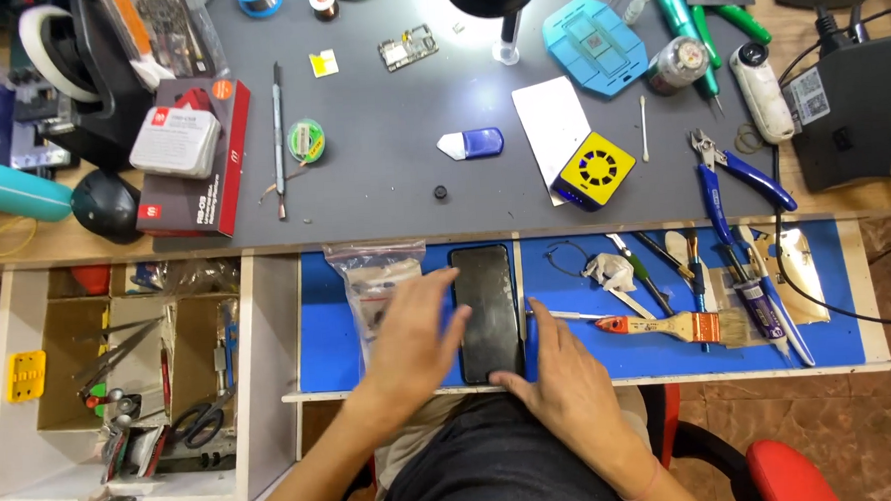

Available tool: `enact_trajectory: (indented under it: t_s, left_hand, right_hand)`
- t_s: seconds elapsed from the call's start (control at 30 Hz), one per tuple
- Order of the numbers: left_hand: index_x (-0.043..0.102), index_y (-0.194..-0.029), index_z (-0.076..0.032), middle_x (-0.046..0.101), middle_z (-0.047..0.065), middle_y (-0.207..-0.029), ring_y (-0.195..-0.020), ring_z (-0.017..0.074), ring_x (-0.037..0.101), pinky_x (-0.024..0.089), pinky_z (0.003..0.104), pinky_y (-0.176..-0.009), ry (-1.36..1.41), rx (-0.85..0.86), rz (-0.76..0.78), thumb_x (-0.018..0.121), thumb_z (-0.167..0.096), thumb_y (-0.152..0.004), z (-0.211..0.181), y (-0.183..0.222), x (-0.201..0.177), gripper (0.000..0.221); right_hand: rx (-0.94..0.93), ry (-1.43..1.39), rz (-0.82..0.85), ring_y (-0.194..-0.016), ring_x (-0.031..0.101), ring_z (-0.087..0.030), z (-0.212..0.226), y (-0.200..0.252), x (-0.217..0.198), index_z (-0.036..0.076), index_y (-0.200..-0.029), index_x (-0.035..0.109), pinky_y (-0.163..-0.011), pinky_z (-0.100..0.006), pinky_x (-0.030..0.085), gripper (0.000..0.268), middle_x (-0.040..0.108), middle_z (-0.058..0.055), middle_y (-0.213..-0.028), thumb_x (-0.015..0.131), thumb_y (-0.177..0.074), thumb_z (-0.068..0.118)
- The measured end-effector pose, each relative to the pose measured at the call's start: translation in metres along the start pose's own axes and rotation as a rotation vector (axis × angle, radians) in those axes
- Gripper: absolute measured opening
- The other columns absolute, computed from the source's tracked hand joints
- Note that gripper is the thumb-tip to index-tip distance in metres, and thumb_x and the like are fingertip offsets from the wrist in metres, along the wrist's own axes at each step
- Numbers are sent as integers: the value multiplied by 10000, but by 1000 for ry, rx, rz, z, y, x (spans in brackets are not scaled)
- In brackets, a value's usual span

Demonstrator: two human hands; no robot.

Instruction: A person is at an electronics repair bench using tweezers to inspect small components and preparing parts for a smartphone repair.

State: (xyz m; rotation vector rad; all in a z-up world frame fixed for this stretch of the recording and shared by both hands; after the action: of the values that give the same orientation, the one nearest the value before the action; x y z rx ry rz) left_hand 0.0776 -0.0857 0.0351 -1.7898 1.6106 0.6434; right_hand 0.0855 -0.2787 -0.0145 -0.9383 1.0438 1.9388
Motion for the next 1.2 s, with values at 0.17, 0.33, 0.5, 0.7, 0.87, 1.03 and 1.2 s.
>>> enact_trajectory:
  t_s: [0.17, 0.33, 0.5, 0.7, 0.87, 1.03, 1.2]
  left_hand:
    - [400, -1549, 44, 523, 239, -1516, -1367, 397, 479, 459, 483, -1070, -430, 121, 104, 563, -333, -1058, 16, -22, 58, 640]
    - [455, -1476, 32, 492, 210, -1395, -1200, 407, 527, 498, 539, -940, -222, -63, 186, 524, -292, -1083, 8, -29, 42, 514]
    - [593, -1394, -39, 561, 89, -1374, -1105, 295, 620, 583, 423, -911, 189, -221, 77, 595, -232, -1022, 7, -29, 21, 419]
    - [640, -1307, -115, 713, 48, -1235, -930, 142, 695, 611, 270, -842, 497, -364, -131, 752, -227, -914, 4, -22, 4, 424]
    - [735, -1032, -131, 683, -55, -789, -697, 57, 572, 494, 243, -664, 571, -473, 58, 741, -261, -953, -3, -17, -8, 152]
    - [621, -911, -104, 573, -59, -726, -676, 27, 512, 424, 215, -621, 878, -455, -340, 765, -177, -972, 8, -14, -67, 173]
    - [620, -1113, -51, 643, 1, -837, -741, 72, 588, 485, 238, -675, 911, -381, -700, 702, -248, -979, 32, -1, -143, 252]
  right_hand:
    - [-115, 43, -86, -1025, 637, -360, 1, 5, -5, 150, -1608, 344, -770, -487, 600, 1181, 529, -146, -1211, 900, -708, 675]
    - [-46, -26, -32, -1008, 620, -318, -7, -1, -6, 168, -1633, 285, -782, -462, 610, 1197, 510, -133, -1227, 925, -723, 608]
    - [-64, -50, -16, -1116, 580, -317, -9, -8, -5, 158, -1657, 253, -841, -455, 592, 1204, 482, -132, -1269, 901, -750, 614]
    - [-123, -197, -125, -1209, 513, -307, -10, -11, -7, 117, -1412, 516, -987, -439, 510, 870, 507, -131, -1288, 925, -758, 518]
    - [-47, -366, -77, -969, 599, -189, -7, -10, -12, 164, -1121, 650, -845, -350, 488, 371, 655, -17, -1017, 791, -890, 418]
    - [-317, -474, -204, -1440, 464, -282, 63, -18, -60, 108, -1641, 288, -1162, -410, 392, 1170, 464, -150, -1485, 925, -716, 433]
    - [-504, -467, -303, -1279, 580, -244, 154, -56, -109, 109, -1577, 420, -1061, -357, 462, 1017, 569, -104, -1333, 904, -705, 310]
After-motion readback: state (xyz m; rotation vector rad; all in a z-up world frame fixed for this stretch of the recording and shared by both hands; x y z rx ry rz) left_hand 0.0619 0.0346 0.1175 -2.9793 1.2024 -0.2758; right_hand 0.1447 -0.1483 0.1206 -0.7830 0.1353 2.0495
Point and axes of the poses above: each hand's wrist, its own y-axis away from the middle knuckle, its own x-axis out of the palm, z = x × y, the point moved 7 cm from there along -y, towards the middle knuckle
